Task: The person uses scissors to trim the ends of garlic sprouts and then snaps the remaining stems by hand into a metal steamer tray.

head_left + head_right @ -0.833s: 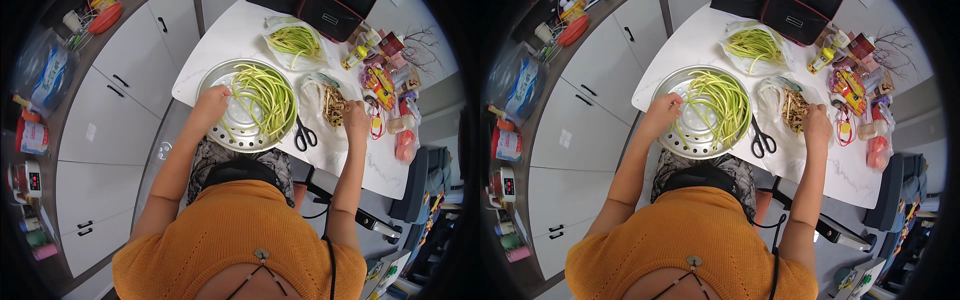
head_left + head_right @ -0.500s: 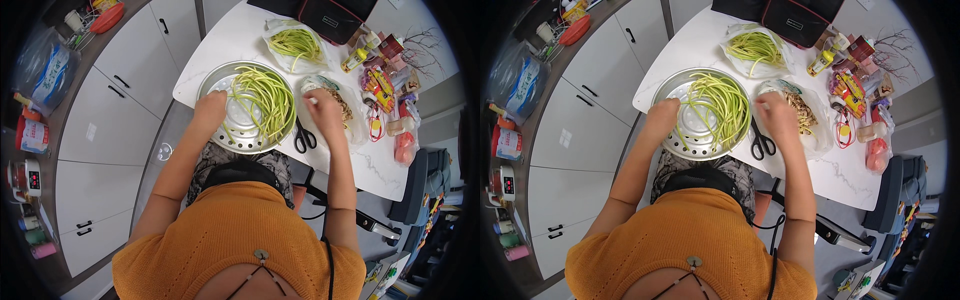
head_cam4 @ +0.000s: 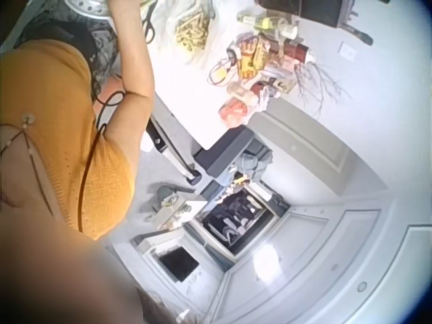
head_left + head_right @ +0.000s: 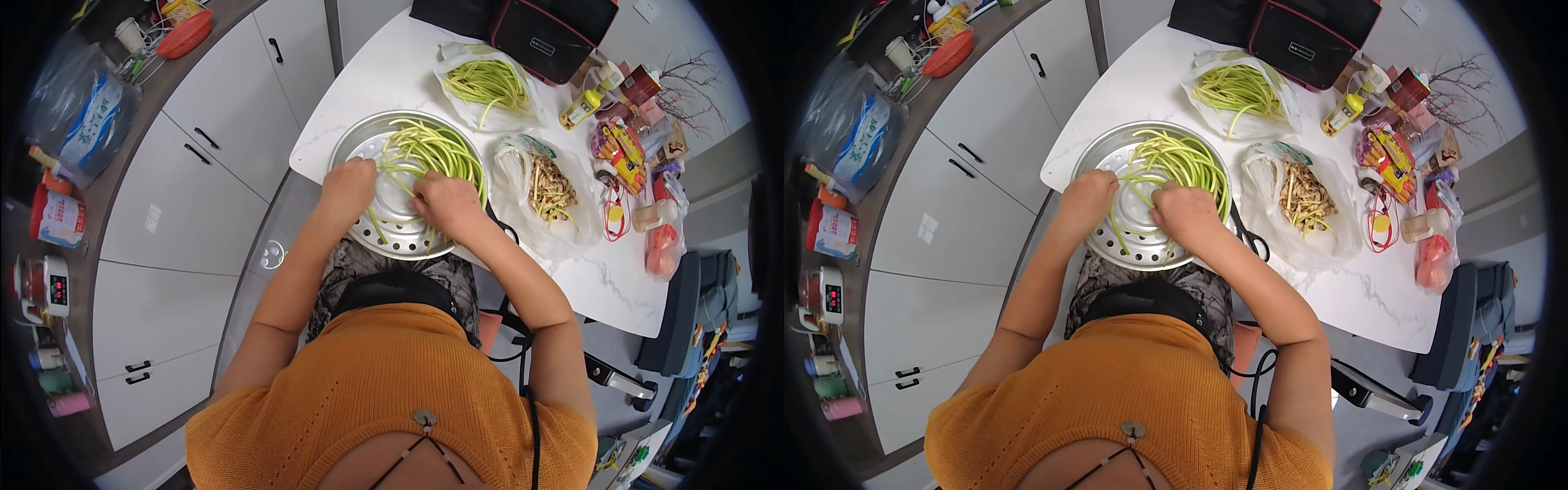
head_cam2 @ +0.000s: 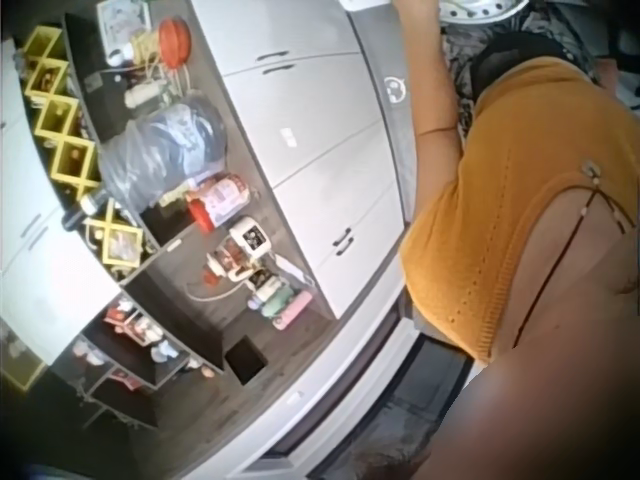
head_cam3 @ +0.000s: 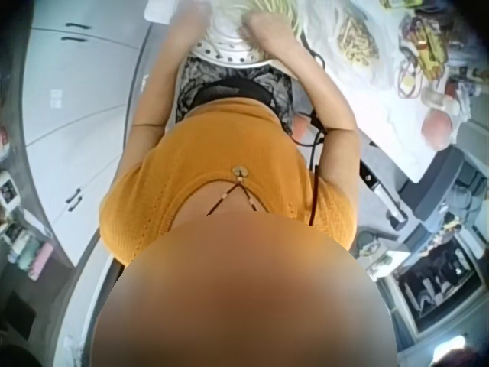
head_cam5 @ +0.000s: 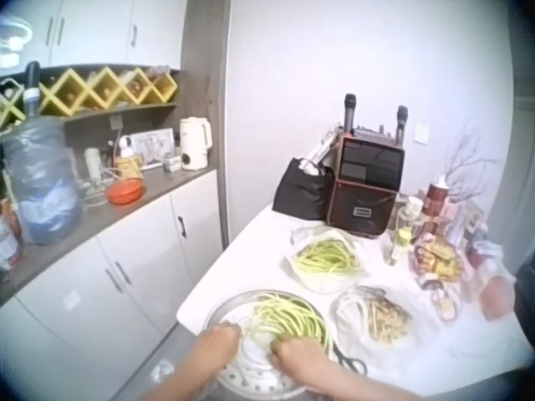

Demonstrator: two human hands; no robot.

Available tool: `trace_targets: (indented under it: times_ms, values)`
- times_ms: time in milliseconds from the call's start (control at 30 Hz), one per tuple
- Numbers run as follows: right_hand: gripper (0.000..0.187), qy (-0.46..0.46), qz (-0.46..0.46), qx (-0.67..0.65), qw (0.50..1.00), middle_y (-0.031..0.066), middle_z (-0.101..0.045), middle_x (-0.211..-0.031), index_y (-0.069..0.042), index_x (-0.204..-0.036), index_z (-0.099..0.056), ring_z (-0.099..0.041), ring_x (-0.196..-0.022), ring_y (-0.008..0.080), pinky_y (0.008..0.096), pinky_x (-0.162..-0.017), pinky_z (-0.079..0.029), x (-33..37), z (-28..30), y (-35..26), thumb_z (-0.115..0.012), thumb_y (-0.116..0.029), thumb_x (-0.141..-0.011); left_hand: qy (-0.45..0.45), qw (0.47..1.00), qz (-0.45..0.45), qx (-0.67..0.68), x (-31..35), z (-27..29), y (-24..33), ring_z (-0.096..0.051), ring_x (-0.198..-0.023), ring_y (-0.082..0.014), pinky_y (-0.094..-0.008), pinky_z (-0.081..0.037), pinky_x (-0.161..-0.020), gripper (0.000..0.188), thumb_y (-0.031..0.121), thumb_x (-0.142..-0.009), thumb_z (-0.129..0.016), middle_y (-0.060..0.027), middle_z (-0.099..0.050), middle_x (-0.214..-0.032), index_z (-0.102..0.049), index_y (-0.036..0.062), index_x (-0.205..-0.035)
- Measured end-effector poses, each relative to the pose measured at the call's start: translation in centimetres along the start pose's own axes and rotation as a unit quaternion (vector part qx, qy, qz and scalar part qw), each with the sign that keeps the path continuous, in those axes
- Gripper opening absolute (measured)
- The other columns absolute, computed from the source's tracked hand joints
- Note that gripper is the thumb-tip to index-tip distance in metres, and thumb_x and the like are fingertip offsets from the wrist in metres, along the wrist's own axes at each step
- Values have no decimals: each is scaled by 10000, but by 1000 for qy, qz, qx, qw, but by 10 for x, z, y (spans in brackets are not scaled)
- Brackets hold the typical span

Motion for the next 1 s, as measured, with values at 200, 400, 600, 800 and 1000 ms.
trace_targets:
  times_ms: [200, 400, 600, 800, 1000]
  values:
    - [184, 57, -9, -103, 993, 110, -599, -697, -61, -753, -588, -595, -635, 296, 394, -553, -460, 11, 30, -1, -623, -238, -790, -57, 919, 90, 380, -2, -8, 0, -628, -848, -208, -325, -510, -724, 240, 200, -916, -479, -116, -634, -928, -595, 6, -996]
    - [175, 68, -16, -167, 983, 121, -589, -639, -55, -759, -593, -583, -587, 306, 379, -534, -454, 28, 47, -3, -637, -221, -789, -80, 702, 104, 700, -2, 1, 25, -613, -930, -207, -339, -505, -829, 261, 191, -940, -454, -110, -611, -1007, -528, 6, -1109]
    - [137, 96, -75, -286, 951, 113, -577, -600, -43, -794, -617, -559, -513, 242, 325, -502, -442, 38, 47, 18, -653, -175, -790, -52, 631, 33, 773, -1, 18, 45, -610, -939, -210, -340, -496, -850, 263, 174, -939, -446, -120, -608, -1002, -517, -10, -1113]
    - [144, 78, -71, -290, 951, 111, -611, -687, -30, -856, -639, -578, -573, 187, 292, -541, -455, 42, 55, 22, -651, -163, -801, -65, 674, 24, 736, 4, 19, 59, -609, -897, -187, -321, -494, -830, 242, 166, -933, -453, -103, -610, -964, -542, -11, -1072]
    - [170, 146, -109, -405, 896, 75, -638, -771, 8, -900, -638, -569, -695, 102, 240, -630, -449, 29, 73, 46, -569, -142, -860, -136, 717, -13, 684, 11, 5, 80, -595, -827, -129, -266, -473, -773, 222, 182, -919, -488, -56, -616, -876, -584, 6, -1012]
Point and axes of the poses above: each hand's wrist, its own x-axis away from the middle knuckle, its own z-axis out of the back of the hand, y = z × x, the point moved 7 cm from there along -x, towards the middle knuckle
